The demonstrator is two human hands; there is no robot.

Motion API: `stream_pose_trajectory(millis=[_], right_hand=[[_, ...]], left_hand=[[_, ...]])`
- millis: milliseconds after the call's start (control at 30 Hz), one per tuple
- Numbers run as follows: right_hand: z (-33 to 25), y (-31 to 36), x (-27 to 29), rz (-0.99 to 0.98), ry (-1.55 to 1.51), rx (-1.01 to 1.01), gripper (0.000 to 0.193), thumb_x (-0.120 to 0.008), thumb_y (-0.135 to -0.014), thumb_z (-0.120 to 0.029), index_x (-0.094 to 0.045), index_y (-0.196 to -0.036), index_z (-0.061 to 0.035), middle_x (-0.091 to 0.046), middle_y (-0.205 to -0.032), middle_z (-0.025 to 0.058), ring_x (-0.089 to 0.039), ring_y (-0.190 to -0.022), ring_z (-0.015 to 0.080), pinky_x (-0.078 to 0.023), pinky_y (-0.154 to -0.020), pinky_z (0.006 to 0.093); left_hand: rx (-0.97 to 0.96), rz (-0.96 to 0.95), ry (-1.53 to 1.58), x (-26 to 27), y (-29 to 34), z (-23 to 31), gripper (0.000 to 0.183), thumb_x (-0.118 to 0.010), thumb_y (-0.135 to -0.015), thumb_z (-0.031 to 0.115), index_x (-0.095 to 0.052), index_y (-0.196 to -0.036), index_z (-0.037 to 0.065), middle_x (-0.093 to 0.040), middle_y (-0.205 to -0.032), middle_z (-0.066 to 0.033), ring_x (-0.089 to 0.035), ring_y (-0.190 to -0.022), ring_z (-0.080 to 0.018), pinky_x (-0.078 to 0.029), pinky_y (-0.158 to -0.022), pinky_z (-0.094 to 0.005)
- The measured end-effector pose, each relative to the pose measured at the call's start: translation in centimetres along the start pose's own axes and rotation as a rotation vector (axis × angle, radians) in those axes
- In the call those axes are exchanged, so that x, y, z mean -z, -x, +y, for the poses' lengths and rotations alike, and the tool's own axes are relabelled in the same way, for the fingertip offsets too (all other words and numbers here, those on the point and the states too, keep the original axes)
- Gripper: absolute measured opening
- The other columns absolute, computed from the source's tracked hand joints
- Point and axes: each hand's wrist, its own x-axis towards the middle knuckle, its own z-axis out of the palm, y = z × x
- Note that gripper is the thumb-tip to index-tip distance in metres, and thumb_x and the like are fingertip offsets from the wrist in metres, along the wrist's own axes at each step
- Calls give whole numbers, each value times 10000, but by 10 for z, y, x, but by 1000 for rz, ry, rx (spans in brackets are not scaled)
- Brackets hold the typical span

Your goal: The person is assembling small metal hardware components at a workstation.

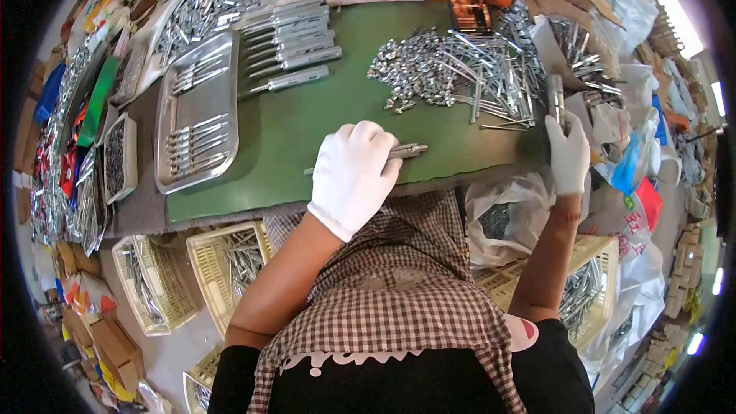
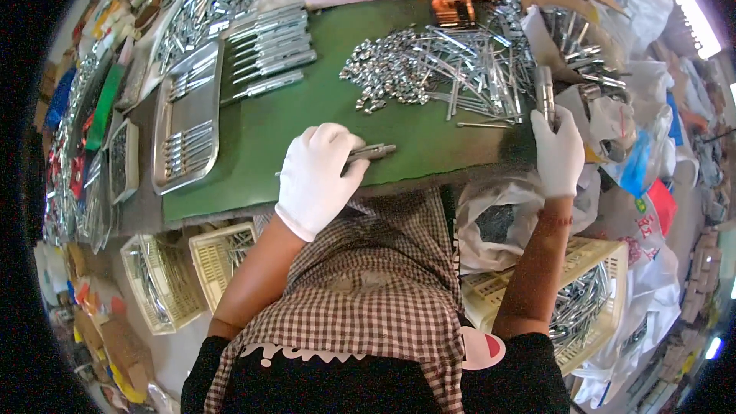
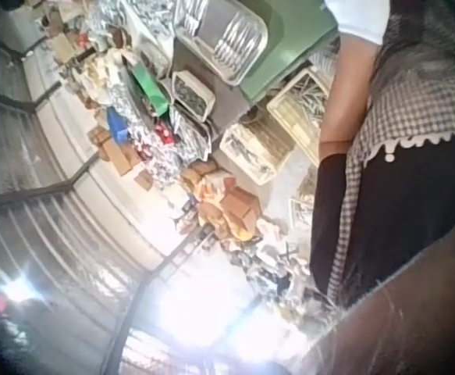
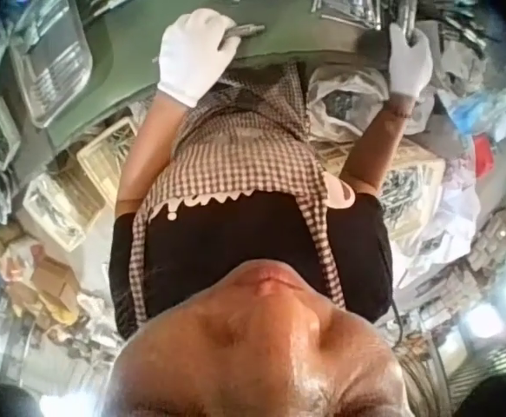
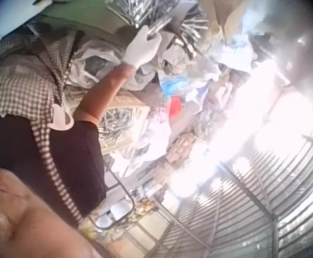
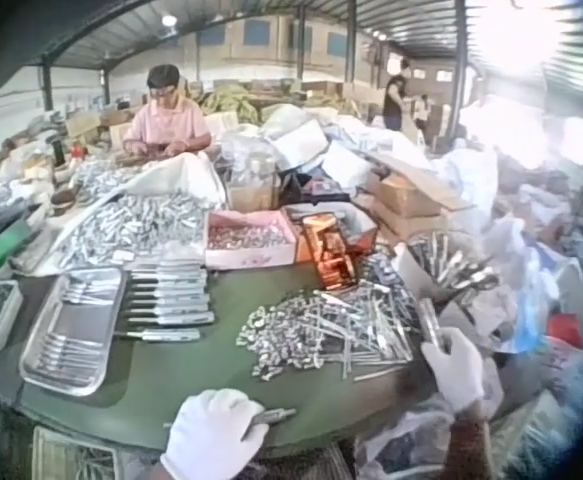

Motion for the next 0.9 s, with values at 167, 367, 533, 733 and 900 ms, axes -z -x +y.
stream_pose_trajectory(millis=[167, 367, 533, 733, 900], right_hand=[[-82, 81, -4, -91, -347, 485, 414, -735, -774, -18, -658, -1180, -37, -689, -929, 46, -600, -737, 98, -500, -663, 270], [-107, 111, -19, -308, -112, 573, 555, -784, -742, -156, -629, -1274, -109, -674, -792, 92, -661, -683, 294, -517, -632, 406], [-93, 99, 0, -86, -340, 297, 531, -772, -759, -95, -654, -1277, -77, -680, -821, 58, -640, -671, 162, -509, -634, 300], [-46, 75, 11, 59, -266, 34, 480, -737, -840, -170, -639, -1298, -64, -723, -1034, 110, -683, -878, 196, -525, -833, 320], [27, 17, 12, 272, 188, 34, 491, -700, -909, -322, -621, -1318, -63, -679, -1186, 190, -646, -1089, 329, -492, -950, 400]], left_hand=[[1, 28, 14, -5, 4, -5, 117, -744, -776, 132, -679, -865, 90, -623, -867, -75, -611, -840, -316, -480, -734, -436], [14, -2, -1, -5, 4, -6, 150, -766, -763, 146, -672, -873, 103, -617, -861, -70, -605, -824, -311, -477, -727, -437], [-17, 62, 37, -7, 5, -8, 147, -766, -761, 147, -669, -864, 109, -615, -856, -71, -604, -816, -310, -475, -715, -434], [-1, 16, 6, -2, 9, -7, 155, -766, -767, 167, -676, -881, 114, -627, -883, -62, -608, -836, -307, -475, -735, -437], [39, 105, -62, 35, 52, -15, 200, -774, -786, 218, -712, -945, 113, -666, -974, -58, -628, -938, -291, -467, -864, -422]])
